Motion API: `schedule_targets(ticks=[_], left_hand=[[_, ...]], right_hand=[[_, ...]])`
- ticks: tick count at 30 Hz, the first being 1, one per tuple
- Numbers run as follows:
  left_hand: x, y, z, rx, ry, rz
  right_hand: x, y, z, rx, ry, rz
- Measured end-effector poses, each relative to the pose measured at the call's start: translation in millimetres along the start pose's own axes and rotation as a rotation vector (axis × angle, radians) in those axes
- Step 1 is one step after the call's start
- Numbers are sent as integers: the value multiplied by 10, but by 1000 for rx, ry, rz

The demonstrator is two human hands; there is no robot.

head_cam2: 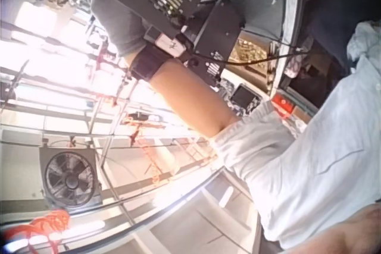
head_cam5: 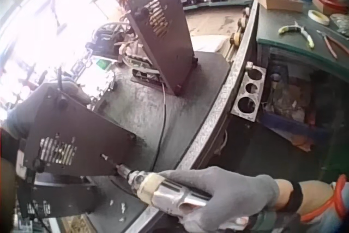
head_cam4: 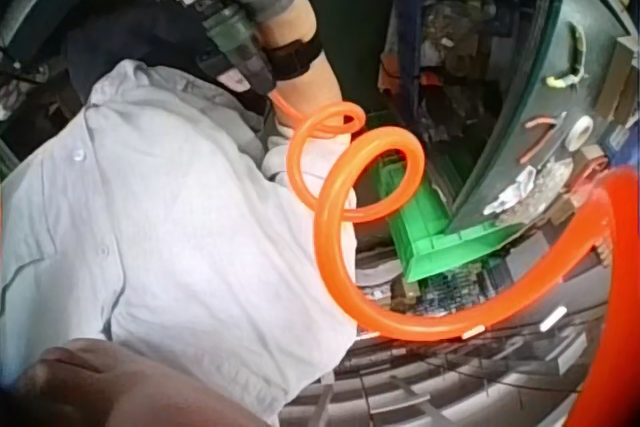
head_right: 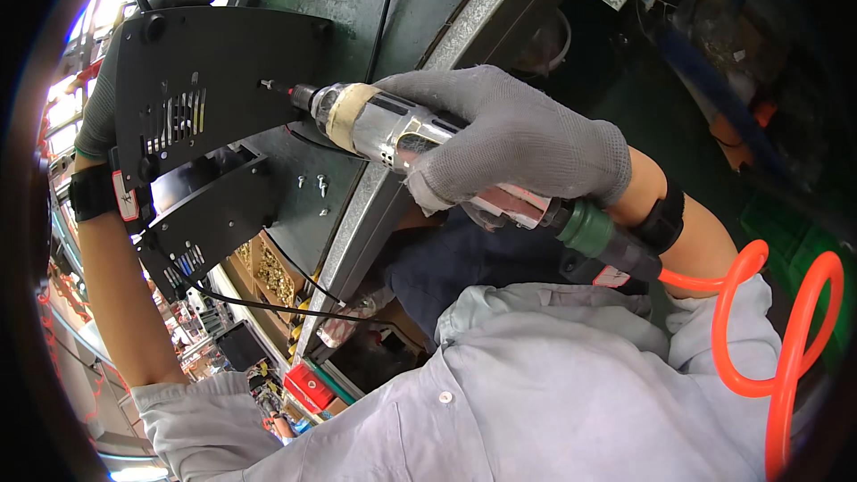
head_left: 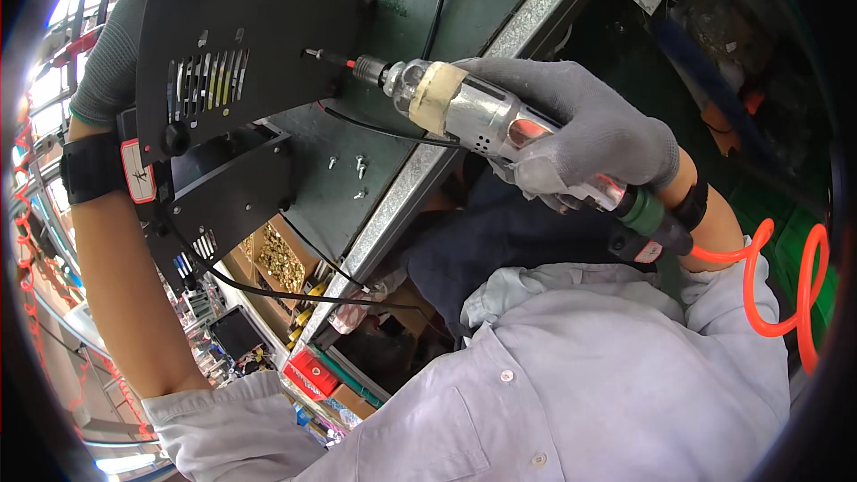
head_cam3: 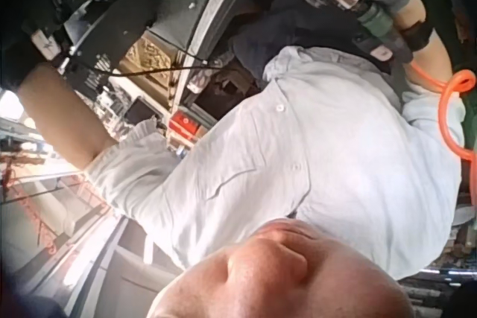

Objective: Assembling and screwing together components of an electronic power supply unit at a factory workstation.

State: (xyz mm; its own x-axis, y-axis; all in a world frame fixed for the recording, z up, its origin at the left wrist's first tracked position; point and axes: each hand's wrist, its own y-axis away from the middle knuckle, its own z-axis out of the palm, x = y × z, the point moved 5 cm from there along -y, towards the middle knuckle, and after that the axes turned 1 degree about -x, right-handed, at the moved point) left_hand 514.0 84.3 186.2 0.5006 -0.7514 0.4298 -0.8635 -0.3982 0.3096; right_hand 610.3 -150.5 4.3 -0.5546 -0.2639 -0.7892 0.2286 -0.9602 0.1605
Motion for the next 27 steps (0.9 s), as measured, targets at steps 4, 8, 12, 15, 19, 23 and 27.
schedule_targets(ticks=[4, 8, 12, 15, 19, 23, 27], left_hand=[[-66, 17, 5, 17, -6, 15], [-100, 26, 4, 35, -3, 27], [-120, 35, -7, 48, 4, 35], [-140, 33, -5, 54, 8, 45], [-145, 35, -10, 65, -5, 65], [-149, 20, -36, 70, -17, 91], [-169, -19, -83, 74, -23, 126]], right_hand=[[18, -23, 45, 0, 21, -39], [20, -80, 107, 18, 20, 29], [-4, -121, 184, 42, 5, 25], [26, -161, 228, 31, -57, 13], [43, -167, 201, 10, -76, -6], [32, -151, 160, -6, -46, -15], [9, -153, 156, 39, 6, 5]])
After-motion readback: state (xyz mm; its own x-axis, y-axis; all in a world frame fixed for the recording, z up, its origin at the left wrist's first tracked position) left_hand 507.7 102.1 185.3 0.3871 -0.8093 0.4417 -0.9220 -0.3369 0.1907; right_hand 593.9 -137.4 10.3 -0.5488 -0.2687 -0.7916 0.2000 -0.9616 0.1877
